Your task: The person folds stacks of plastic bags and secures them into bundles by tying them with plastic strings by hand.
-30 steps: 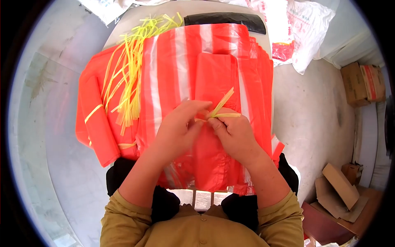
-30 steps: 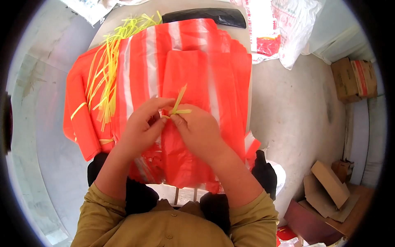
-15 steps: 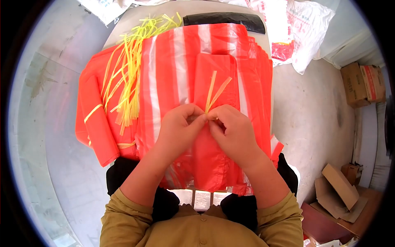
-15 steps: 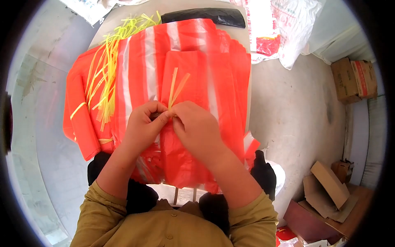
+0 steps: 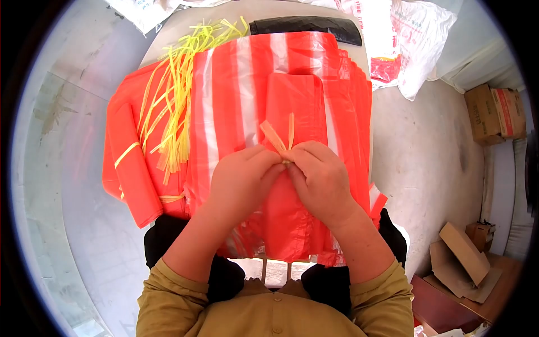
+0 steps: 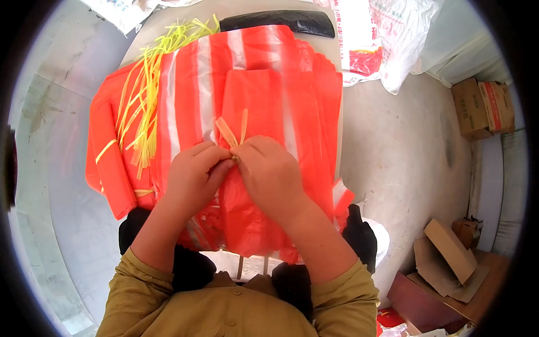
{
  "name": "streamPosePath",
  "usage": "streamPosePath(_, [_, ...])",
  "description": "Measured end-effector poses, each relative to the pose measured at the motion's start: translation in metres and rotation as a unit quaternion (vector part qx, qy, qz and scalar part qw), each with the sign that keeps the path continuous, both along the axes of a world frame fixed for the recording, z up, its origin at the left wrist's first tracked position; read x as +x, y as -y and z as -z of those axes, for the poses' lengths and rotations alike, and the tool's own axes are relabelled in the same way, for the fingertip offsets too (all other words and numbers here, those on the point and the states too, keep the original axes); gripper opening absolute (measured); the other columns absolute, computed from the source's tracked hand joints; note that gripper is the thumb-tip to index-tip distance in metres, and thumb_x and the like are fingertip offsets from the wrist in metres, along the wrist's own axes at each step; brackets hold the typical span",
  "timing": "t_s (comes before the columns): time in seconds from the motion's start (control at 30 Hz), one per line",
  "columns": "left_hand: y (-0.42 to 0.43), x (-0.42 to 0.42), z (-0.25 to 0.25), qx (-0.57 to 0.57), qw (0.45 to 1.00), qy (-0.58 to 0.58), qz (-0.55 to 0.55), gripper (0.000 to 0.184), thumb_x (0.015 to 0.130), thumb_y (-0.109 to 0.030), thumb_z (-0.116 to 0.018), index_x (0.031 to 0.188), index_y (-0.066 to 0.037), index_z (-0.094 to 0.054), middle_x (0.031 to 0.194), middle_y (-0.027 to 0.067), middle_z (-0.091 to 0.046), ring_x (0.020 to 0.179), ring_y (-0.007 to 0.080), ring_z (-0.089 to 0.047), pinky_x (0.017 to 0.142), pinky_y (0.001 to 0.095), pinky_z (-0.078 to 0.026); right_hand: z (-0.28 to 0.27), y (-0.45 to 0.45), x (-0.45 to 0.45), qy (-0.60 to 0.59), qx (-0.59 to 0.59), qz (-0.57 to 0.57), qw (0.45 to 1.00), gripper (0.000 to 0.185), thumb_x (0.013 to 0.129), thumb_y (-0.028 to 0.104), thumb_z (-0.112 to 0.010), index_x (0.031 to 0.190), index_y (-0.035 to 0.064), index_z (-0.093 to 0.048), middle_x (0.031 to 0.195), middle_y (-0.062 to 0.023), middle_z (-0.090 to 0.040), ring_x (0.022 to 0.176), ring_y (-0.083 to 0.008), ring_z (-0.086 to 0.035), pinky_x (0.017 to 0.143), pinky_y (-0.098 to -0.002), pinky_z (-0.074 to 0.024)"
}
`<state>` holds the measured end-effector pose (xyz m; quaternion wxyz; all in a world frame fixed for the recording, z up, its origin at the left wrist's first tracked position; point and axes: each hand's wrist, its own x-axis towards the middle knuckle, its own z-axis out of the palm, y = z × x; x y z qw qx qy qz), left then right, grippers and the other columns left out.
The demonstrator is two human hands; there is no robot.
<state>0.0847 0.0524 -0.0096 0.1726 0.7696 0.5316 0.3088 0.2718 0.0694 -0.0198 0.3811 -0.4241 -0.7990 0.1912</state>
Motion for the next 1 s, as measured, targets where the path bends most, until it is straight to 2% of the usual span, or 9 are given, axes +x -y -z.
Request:
streamPosePath(0.23, [0.000, 0.002, 0.000, -0.137, 0.974, 0.175, -0.051, 0.010, 0.093, -0.011, -0.073, 0.099, -0.003, -0.072, 0.087, 0.0142, -0.070, 0.080, 0.0304, -0.069, 0.072, 0.0395, -0.054, -0.001, 0.000, 0.000, -0.030, -0.053, 0.000, 0.998, 0.018, 0.088, -0.002, -0.069, 0.106, 0.0010, -0.070, 0.101, -0.0139, -0.070, 0.090, -0.0326, -0.068, 0.078, -0.0396, -0.0563])
streamPosePath(0.33, [0.000, -0.002, 0.007, -0.149, 0.975, 0.156, -0.056, 0.007, 0.099, -0.005, -0.070, 0.101, 0.003, -0.070, 0.085, 0.0075, -0.069, 0.079, 0.0129, -0.064, 0.071, 0.0298, -0.051, -0.005, 0.004, -0.003, -0.107, -0.181, 0.011, 0.978, 0.020, 0.090, 0.001, -0.067, 0.110, 0.0025, -0.069, 0.101, -0.0123, -0.071, 0.088, -0.0313, -0.068, 0.077, -0.0392, -0.0553])
streamPosePath(0.4, [-0.001, -0.001, 0.007, -0.185, 0.963, 0.184, -0.069, 0.009, 0.096, -0.008, -0.070, 0.099, 0.000, -0.070, 0.086, 0.0130, -0.069, 0.080, 0.0239, -0.067, 0.073, 0.0356, -0.053, -0.014, 0.005, -0.003, -0.190, -0.348, 0.011, 0.918, 0.022, 0.089, -0.001, -0.065, 0.111, 0.0023, -0.069, 0.102, -0.0124, -0.072, 0.086, -0.0297, -0.068, 0.076, -0.0371, -0.0544])
streamPosePath(0.43, [-0.002, 0.000, 0.007, -0.203, 0.956, 0.198, -0.075, 0.009, 0.094, -0.009, -0.071, 0.098, -0.001, -0.070, 0.086, 0.0157, -0.069, 0.081, 0.0293, -0.069, 0.074, 0.0385, -0.054, -0.016, 0.003, -0.001, -0.180, -0.352, -0.008, 0.919, 0.022, 0.089, -0.001, -0.065, 0.111, 0.0025, -0.069, 0.101, -0.0121, -0.072, 0.086, -0.0289, -0.068, 0.076, -0.0366, -0.0539])
streamPosePath(0.5, [-0.003, 0.000, 0.006, -0.209, 0.953, 0.208, -0.074, 0.009, 0.094, -0.009, -0.070, 0.097, -0.001, -0.070, 0.086, 0.0154, -0.069, 0.080, 0.0285, -0.069, 0.074, 0.0384, -0.053, -0.019, -0.001, 0.006, -0.158, -0.360, -0.044, 0.918, 0.023, 0.089, -0.002, -0.065, 0.111, 0.0029, -0.069, 0.099, -0.0116, -0.071, 0.086, -0.0272, -0.068, 0.074, -0.0356, -0.0528])
streamPosePath(0.73, [-0.004, -0.002, 0.008, -0.188, 0.961, 0.190, -0.064, 0.010, 0.094, -0.011, -0.070, 0.094, -0.001, -0.068, 0.086, 0.0152, -0.069, 0.081, 0.0315, -0.069, 0.072, 0.0397, -0.053, -0.006, 0.001, 0.001, -0.049, -0.105, -0.045, 0.992, 0.014, 0.088, 0.001, -0.070, 0.102, 0.0041, -0.071, 0.098, -0.0123, -0.067, 0.091, -0.0319, -0.068, 0.077, -0.0417, -0.0552])
streamPosePath(0.83, [-0.005, -0.003, 0.007, -0.116, 0.987, 0.080, -0.076, 0.011, 0.094, -0.013, -0.071, 0.092, -0.003, -0.067, 0.084, 0.0151, -0.068, 0.084, 0.0357, -0.069, 0.071, 0.0433, -0.053, -0.005, 0.002, 0.005, 0.001, -0.057, -0.044, 0.997, 0.013, 0.087, 0.002, -0.072, 0.100, 0.0047, -0.071, 0.104, -0.0110, -0.067, 0.096, -0.0327, -0.067, 0.079, -0.0435, -0.0556])
streamPosePath(0.93, [-0.012, -0.007, 0.013, -0.013, 0.992, -0.060, -0.110, 0.009, 0.093, -0.008, -0.073, 0.096, -0.003, -0.066, 0.081, 0.0165, -0.063, 0.073, 0.0314, -0.065, 0.066, 0.0396, -0.052, -0.011, 0.001, 0.012, 0.059, -0.037, -0.057, 0.996, 0.014, 0.086, 0.003, -0.074, 0.100, 0.0047, -0.072, 0.111, -0.0095, -0.066, 0.101, -0.0320, -0.066, 0.080, -0.0438, -0.0558])
streamPosePath(1.0, [-0.014, -0.006, 0.012, 0.000, 0.991, -0.070, -0.115, 0.009, 0.093, -0.007, -0.073, 0.097, -0.003, -0.065, 0.081, 0.0153, -0.062, 0.073, 0.0312, -0.065, 0.067, 0.0407, -0.052, -0.013, 0.002, 0.018, 0.112, -0.038, -0.065, 0.991, 0.016, 0.085, 0.005, -0.076, 0.100, 0.0047, -0.072, 0.117, -0.0099, -0.064, 0.105, -0.0314, -0.066, 0.082, -0.0431, -0.0565])
